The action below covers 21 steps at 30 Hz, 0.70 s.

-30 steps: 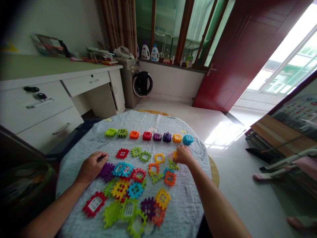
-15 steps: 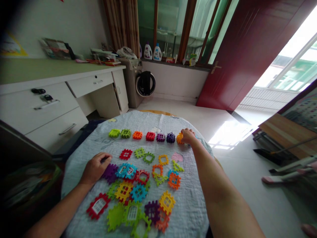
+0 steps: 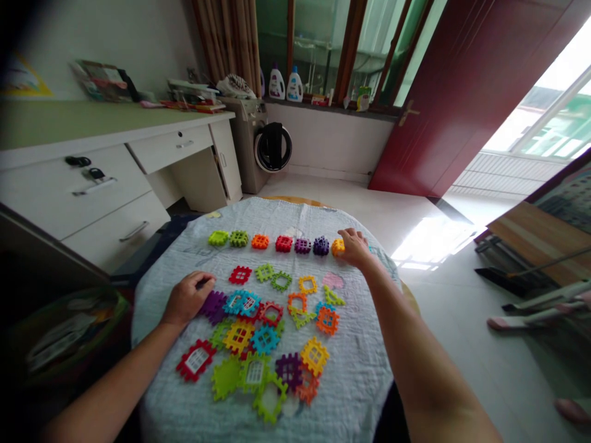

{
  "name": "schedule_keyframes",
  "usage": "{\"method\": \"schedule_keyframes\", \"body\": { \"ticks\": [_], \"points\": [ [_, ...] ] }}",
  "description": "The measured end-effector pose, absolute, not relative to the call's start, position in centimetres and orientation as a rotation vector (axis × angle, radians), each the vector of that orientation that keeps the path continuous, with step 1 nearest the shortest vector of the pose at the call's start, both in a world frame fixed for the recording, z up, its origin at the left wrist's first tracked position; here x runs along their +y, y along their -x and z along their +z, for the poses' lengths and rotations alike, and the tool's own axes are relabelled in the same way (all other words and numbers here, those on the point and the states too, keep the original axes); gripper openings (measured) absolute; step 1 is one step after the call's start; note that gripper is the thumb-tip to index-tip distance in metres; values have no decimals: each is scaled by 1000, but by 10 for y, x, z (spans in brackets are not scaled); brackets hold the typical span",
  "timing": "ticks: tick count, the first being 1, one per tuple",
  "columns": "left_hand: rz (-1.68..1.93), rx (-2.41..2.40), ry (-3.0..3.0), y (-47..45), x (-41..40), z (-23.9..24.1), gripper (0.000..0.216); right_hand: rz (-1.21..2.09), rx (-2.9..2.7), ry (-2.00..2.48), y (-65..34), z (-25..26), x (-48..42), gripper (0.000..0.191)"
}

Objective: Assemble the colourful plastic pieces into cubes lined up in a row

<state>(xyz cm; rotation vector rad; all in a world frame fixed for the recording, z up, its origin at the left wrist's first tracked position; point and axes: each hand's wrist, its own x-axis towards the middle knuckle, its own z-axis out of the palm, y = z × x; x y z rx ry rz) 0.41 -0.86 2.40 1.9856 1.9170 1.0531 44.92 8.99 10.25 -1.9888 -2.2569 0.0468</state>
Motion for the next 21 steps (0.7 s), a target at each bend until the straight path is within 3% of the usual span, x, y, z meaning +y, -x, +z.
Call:
{"method": "schedule_keyframes", "body": {
  "ticks": [12,16,21],
  "points": [
    [1030,1968,-1988,-7,-9,23,26,745,-2541,1506,-391,90,-58,22],
    [1029,1980,-1988,-6,-7,21,25,926,-2685,1427,-379,96,-78,29],
    [1045,1974,-1992,-6,-6,20,23,844,-2729,1597,-370,93,-88,39]
  ]
}}
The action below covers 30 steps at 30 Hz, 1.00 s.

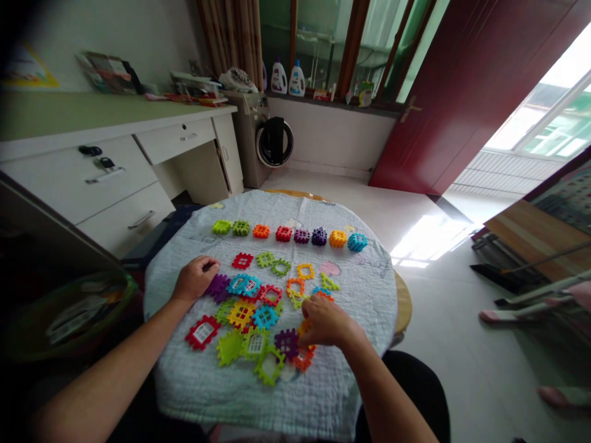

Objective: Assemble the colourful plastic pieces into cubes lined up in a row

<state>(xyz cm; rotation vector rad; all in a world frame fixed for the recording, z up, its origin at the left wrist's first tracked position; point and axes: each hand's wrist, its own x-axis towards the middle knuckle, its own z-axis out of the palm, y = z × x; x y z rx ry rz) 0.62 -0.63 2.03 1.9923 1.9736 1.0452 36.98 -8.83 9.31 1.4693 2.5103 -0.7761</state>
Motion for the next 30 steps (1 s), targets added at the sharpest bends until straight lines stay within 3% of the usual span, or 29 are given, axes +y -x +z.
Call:
{"method": "schedule_keyframes", "body": {
  "ticks": [13,20,25,27,30],
  "points": [
    [906,1871,-1972,-4,-2,29,29,-653,2607,-1502,-368,86,-83,22],
    [714,1623,-2374,-41,-76,63,64,-645,2732,-1587,-372,74,-77,14],
    [530,1366,-2585,-83,-153,50,119,-653,2822,-1671,-370,66,-73,6],
    [518,1367,-2629,-96,-167,44,124,-658,2858,-1684,-369,64,-72,4],
    [496,1392,-2680,-111,-169,42,110,-645,2910,-1712,-370,62,-70,5]
  ]
}}
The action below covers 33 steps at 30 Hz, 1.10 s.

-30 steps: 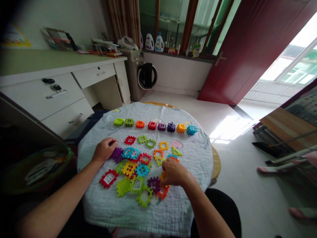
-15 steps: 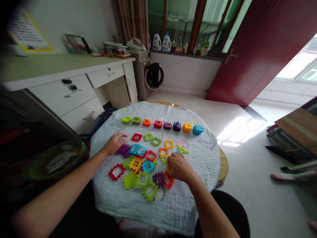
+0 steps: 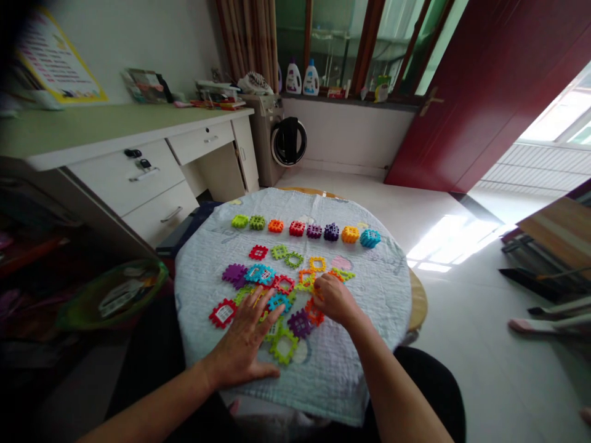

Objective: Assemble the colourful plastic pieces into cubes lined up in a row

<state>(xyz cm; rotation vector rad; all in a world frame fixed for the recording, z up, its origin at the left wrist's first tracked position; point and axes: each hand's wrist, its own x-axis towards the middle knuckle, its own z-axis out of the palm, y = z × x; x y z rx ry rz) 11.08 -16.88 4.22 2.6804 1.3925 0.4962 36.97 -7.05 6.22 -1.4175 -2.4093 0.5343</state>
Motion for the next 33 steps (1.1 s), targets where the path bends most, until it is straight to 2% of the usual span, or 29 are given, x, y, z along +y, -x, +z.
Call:
{"method": "schedule_keyframes", "body": {
  "ticks": [4,6,14,17,25,30,33],
  "points": [
    [419,1403,-2727,-121,-154,41,75,538,-2263,1479,-377,64,-64,12],
    [383,1423,-2719,-122,-144,38,69,593,-2178,1544,-383,66,-60,16],
    [511,1413,-2645,-114,-111,32,62,806,-2088,1650,-399,65,-54,21],
    [617,1356,-2600,-108,-104,31,55,676,-2202,1640,-398,65,-57,25],
    [964,1533,-2417,-95,-79,34,58,403,-2484,1744,-394,69,-69,50],
    [1092,1785,-2200,-80,-63,38,51,355,-2468,1807,-394,71,-68,38],
    [1082,1830,-2126,-65,-57,35,58,338,-2466,1815,-394,70,-68,33]
  ]
}}
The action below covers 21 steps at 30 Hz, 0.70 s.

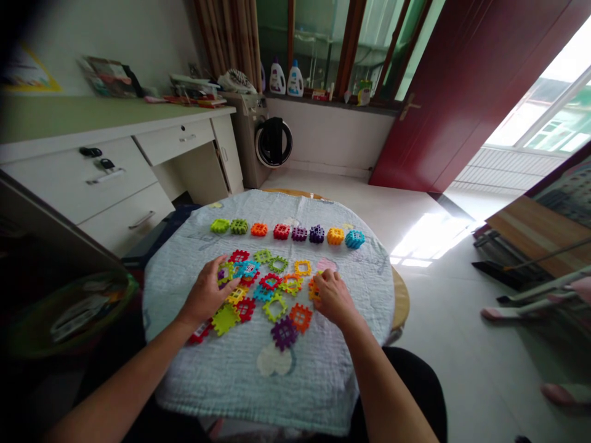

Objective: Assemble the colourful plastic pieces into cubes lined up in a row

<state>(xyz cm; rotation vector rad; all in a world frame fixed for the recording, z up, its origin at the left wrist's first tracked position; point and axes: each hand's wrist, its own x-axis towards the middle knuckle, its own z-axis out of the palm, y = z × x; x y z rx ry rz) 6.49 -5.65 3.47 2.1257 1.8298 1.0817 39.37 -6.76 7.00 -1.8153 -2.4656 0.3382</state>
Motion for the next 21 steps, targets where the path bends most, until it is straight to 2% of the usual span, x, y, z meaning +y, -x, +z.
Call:
{"method": "schedule_keyframes", "body": {
  "ticks": [3,9,13,17,21],
  "points": [
    [955,1743,-2163,-48,-54,33,58,315,-2504,1803,-393,70,-68,33],
    [1018,1780,-2135,-11,-47,32,45,293,-2394,1715,-398,71,-58,57],
    [1037,1906,-2093,3,-40,23,47,323,-2319,1651,-402,71,-36,48],
    [1021,1898,-2106,3,-39,17,46,260,-2284,1824,-406,65,-9,44],
    [985,1878,-2100,0,-42,18,43,351,-2352,1926,-417,57,11,36]
  ]
}}
